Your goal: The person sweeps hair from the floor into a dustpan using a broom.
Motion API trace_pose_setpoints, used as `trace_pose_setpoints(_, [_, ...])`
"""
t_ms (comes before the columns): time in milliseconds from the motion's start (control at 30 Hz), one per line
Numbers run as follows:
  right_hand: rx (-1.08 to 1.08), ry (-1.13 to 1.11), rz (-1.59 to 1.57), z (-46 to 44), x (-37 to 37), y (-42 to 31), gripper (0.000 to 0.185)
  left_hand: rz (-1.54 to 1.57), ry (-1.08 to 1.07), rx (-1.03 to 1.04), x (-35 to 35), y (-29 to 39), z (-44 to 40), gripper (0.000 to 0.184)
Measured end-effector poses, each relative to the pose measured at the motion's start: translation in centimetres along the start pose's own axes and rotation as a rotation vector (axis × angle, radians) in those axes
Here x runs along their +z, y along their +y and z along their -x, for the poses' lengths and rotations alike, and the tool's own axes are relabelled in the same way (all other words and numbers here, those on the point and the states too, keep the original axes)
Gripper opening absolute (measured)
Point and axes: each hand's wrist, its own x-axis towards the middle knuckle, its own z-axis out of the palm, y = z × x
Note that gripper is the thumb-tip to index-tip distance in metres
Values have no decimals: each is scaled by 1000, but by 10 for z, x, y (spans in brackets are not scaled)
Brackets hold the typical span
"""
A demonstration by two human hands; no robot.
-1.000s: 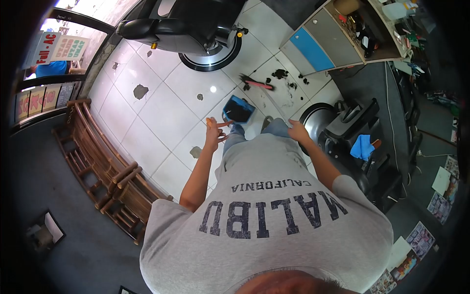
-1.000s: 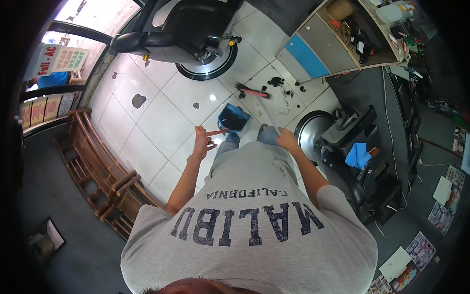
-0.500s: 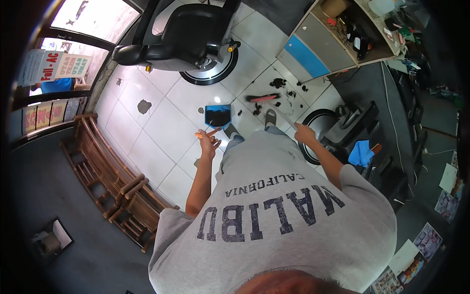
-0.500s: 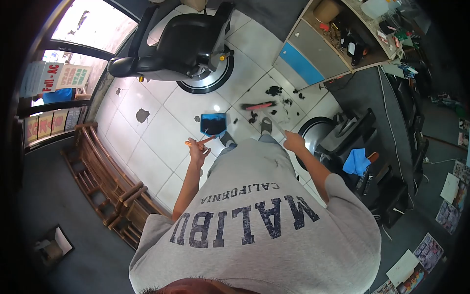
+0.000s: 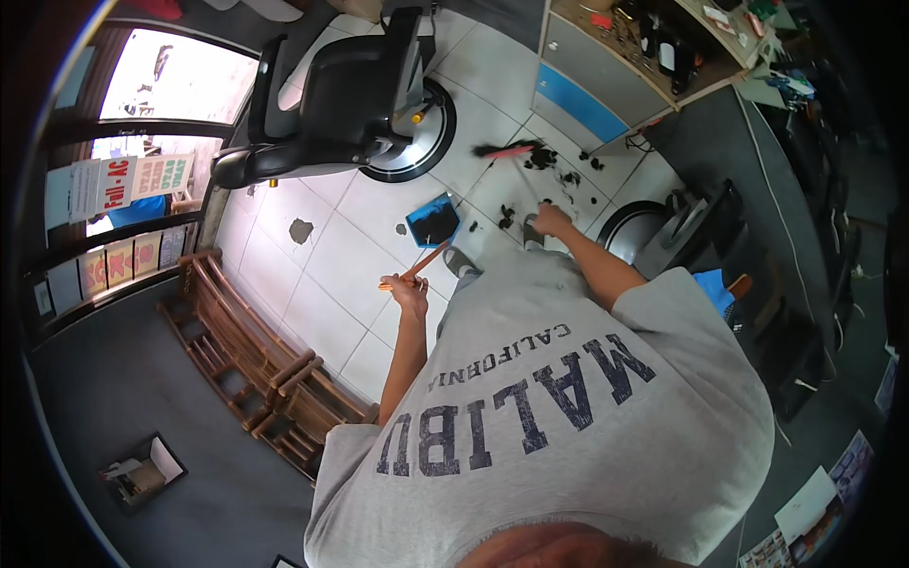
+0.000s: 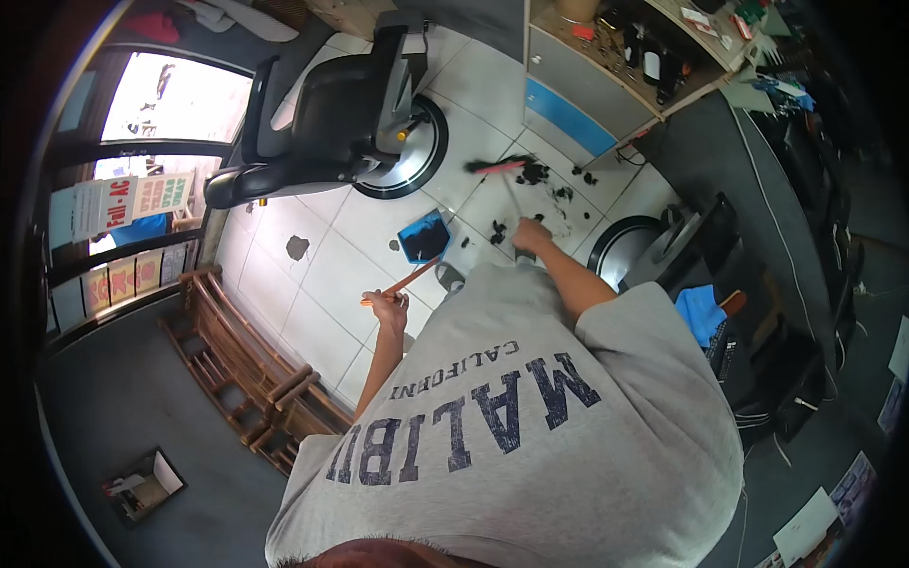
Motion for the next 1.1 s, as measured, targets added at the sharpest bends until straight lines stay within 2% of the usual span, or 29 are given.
trace_pose_setpoints(67, [-14,-59,-37,22,-9,5,56,-2,4,21,11,-9,5,57])
trace_pose_setpoints(167, [-224,6,-160,42,-33,60,57,30,-40,-35,15,-26,0,58])
trace_pose_setpoints(200, [-187,-77,-130,73,-60,61,55,17,-10,-24,21,-31,0,58])
trace_pose_setpoints(267, [-110,99,-94,129,-86,68,50,-11,-21,-41,29,-38,2,58])
trace_pose_setpoints(367, [-1,84,-90,173,-118,92,51,-62,-28,-56,37,-46,-6,59])
trace_pose_setpoints(467, [149,182,-85,169,-108,137,44,-91,-43,-85,49,-50,-12,58])
trace_pose_setpoints(567, [264,248,-31,161,-114,144,52,-104,-57,-109,61,-51,-15,56])
trace_pose_setpoints(667, [262,291,2,108,-90,185,51,-131,-109,-128,65,-54,-16,54])
trace_pose_setpoints(767, [273,191,5,97,-80,191,52,-178,-169,-126,59,-48,-12,56])
trace_pose_setpoints(867, [278,75,-103,118,-88,182,42,-227,-180,-94,63,-47,-11,62])
trace_pose_setpoints(967, [141,204,-210,144,-78,213,48,-261,-201,-78,57,-48,-3,69])
trace_pose_setpoints(1067, [273,177,-405,175,-78,210,53,-299,-186,-69,54,-53,3,69])
trace_pose_setpoints(1100, [286,214,-362,173,-78,211,52,-307,-176,-70,55,-54,6,70])
